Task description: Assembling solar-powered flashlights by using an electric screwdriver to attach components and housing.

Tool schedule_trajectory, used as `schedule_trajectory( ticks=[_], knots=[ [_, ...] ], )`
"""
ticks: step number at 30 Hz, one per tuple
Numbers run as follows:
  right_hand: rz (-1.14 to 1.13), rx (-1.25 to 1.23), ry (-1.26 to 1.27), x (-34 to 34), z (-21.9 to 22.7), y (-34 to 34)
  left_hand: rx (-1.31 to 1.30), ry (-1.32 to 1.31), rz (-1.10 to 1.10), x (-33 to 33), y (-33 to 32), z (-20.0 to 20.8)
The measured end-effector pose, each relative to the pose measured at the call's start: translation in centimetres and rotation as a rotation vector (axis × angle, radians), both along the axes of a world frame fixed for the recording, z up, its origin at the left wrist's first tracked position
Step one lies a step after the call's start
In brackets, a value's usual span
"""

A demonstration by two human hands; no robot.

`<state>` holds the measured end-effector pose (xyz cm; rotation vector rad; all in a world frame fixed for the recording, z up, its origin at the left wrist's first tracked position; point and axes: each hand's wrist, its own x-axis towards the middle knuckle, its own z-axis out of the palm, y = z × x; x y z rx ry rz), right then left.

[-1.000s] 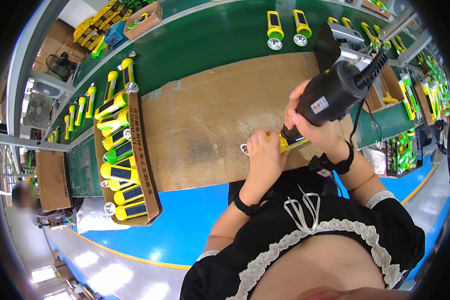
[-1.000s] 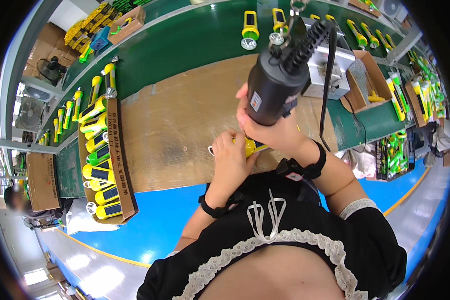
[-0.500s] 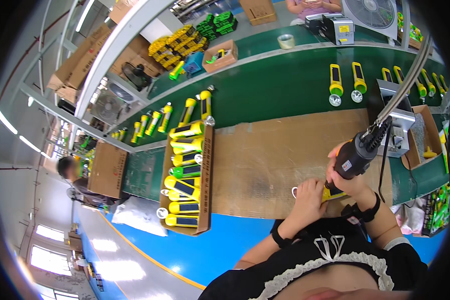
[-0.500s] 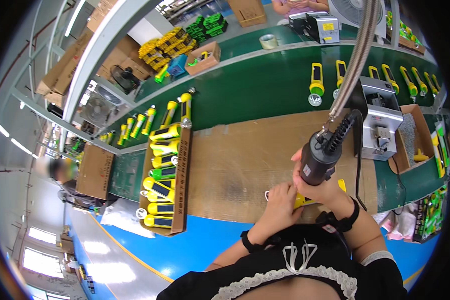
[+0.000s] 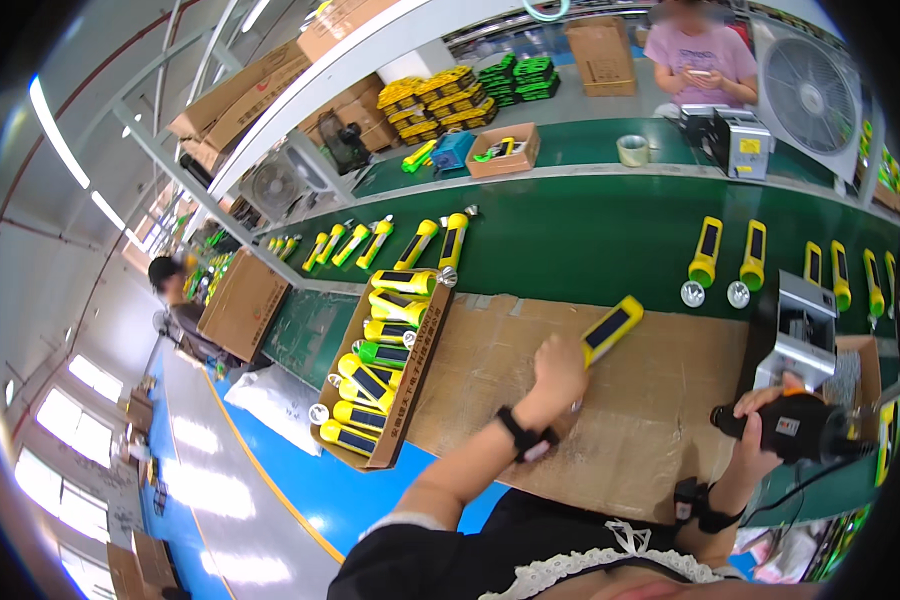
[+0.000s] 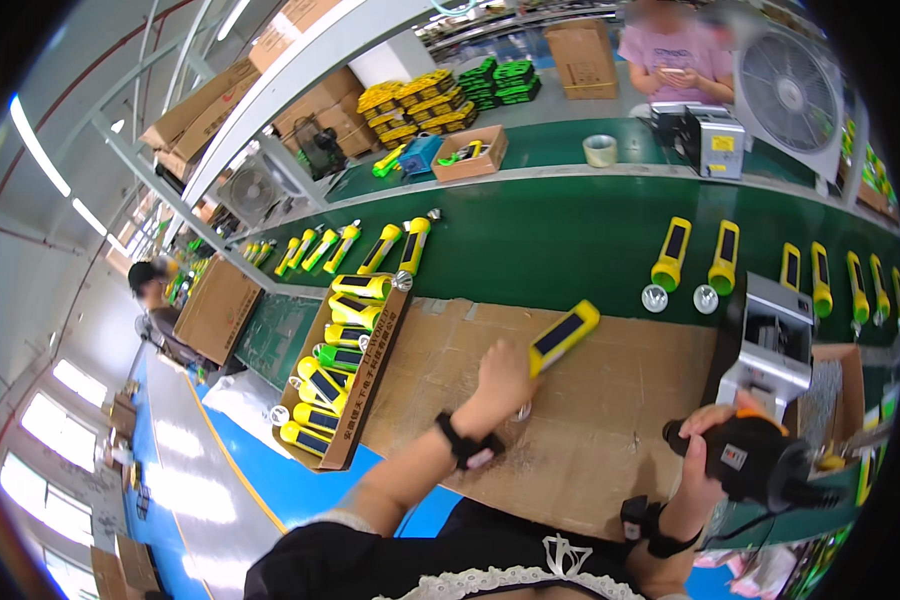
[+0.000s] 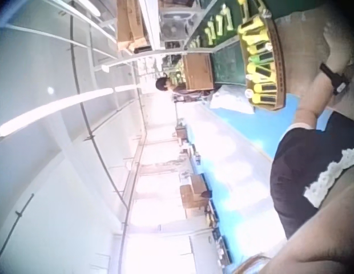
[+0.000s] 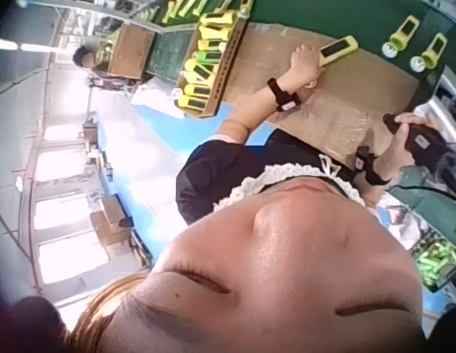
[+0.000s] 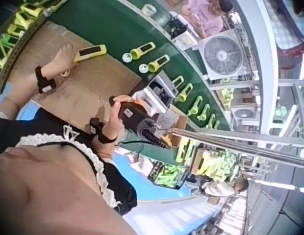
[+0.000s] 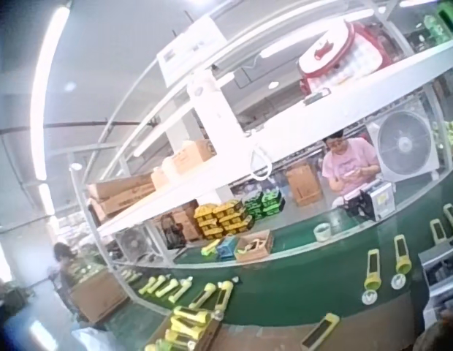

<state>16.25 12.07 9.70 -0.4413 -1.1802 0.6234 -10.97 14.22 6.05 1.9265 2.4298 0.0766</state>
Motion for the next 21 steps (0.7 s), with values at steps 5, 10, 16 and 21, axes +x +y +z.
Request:
schedule_trajectory(
  ticks=[5,10,16,21],
  knots=[
    [-0.126,-0.136,0.028,0.3,0.2,-1.3,0.224,-0.039,-0.116,2.6,14.4,-1.4],
    [-0.189,-0.136,-0.029,2.1,-3.0,0.8,-0.039,0.026,-0.049,-0.1,23.1,1.2],
    [0.277,0.019,-0.093,6.0,-5.8,4.3,-0.473,0.527,0.718,-19.1,28.9,2.4],
    [0.307,0.022,-0.043,4.1,-5.4,8.7,-0.659,0.169,1.093,-36.2,25.6,2.5]
  ],
)
